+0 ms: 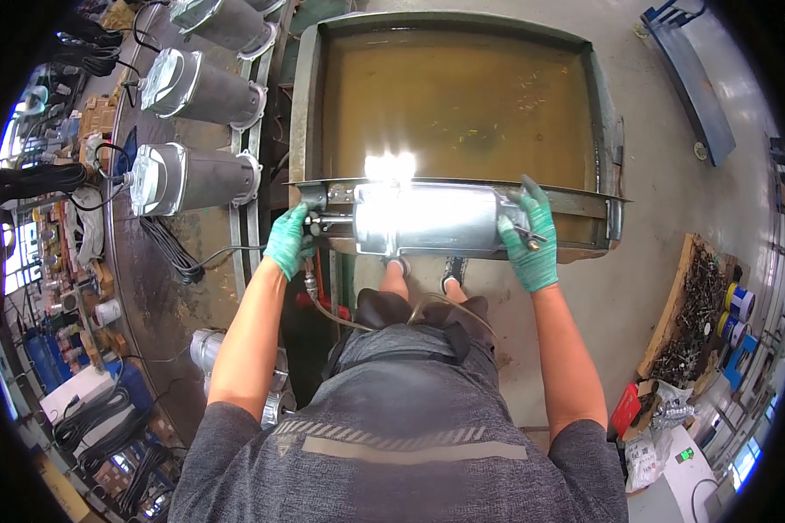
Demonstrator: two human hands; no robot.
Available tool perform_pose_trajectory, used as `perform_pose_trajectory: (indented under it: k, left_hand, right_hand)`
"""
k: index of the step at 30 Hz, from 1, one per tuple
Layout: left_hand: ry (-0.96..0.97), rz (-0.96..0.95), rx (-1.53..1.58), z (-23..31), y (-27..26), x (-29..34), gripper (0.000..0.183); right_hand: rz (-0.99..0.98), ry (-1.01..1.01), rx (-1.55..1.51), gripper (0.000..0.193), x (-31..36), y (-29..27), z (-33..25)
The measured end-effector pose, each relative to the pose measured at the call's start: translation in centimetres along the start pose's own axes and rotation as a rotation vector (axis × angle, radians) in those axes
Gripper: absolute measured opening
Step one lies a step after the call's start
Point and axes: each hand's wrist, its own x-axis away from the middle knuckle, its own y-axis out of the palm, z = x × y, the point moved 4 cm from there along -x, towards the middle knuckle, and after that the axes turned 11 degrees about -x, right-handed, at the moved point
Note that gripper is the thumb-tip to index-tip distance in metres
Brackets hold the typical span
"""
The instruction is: The person picks up a motor, secures it in a fixture, and lowers it into a tank of water to check for leaks, then removes it and places it in a row with other motors.
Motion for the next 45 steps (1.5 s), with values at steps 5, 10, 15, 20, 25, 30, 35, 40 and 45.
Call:
perform_pose_trajectory:
  k: [5, 10, 15, 20, 25, 30, 35, 40, 45]
  left_hand:
    - [-0.036, -0.060, -0.016, 0.0, -0.1, -0.5, 0.023]
    - [-0.017, -0.152, -0.028, -0.7, -0.7, -1.6, 0.027]
    - [0.012, -0.218, -0.046, -0.1, -0.3, -1.3, 0.031]
    - [-0.014, -0.149, -0.119, 0.0, -0.1, -1.5, 0.030]
    - [-0.005, -0.095, -0.128, 0.5, 0.3, -1.3, 0.030]
    - [0.010, -0.113, -0.149, 0.0, -0.1, -1.6, 0.033]
    - [0.027, -0.105, -0.157, 0.1, 0.0, -1.8, 0.033]
    - [0.073, -0.083, -0.133, -0.5, -0.2, -2.2, 0.033]
    - [0.124, -0.049, -0.174, -0.5, 0.2, -2.3, 0.031]
  right_hand:
    - [0.042, 0.057, 0.029, 0.025, -0.1, 0.6, 0.4]
    - [0.022, 0.046, 0.078, 0.024, -0.4, 0.7, 0.2]
    - [0.022, 0.036, 0.080, 0.024, -0.5, 0.9, 0.2]
    - [0.047, 0.063, 0.042, 0.025, -0.5, 1.2, 0.5]
    - [0.051, 0.075, 0.050, 0.028, -0.4, 1.2, 0.7]
    - [0.059, 0.077, 0.065, 0.027, -0.5, 1.2, 0.8]
    - [0.039, 0.087, 0.073, 0.025, -0.3, 1.0, 1.0]
    - [0.059, 0.088, 0.044, 0.028, -0.4, 1.2, 1.0]
    - [0.057, 0.067, 0.045, 0.029, -0.4, 1.2, 1.2]
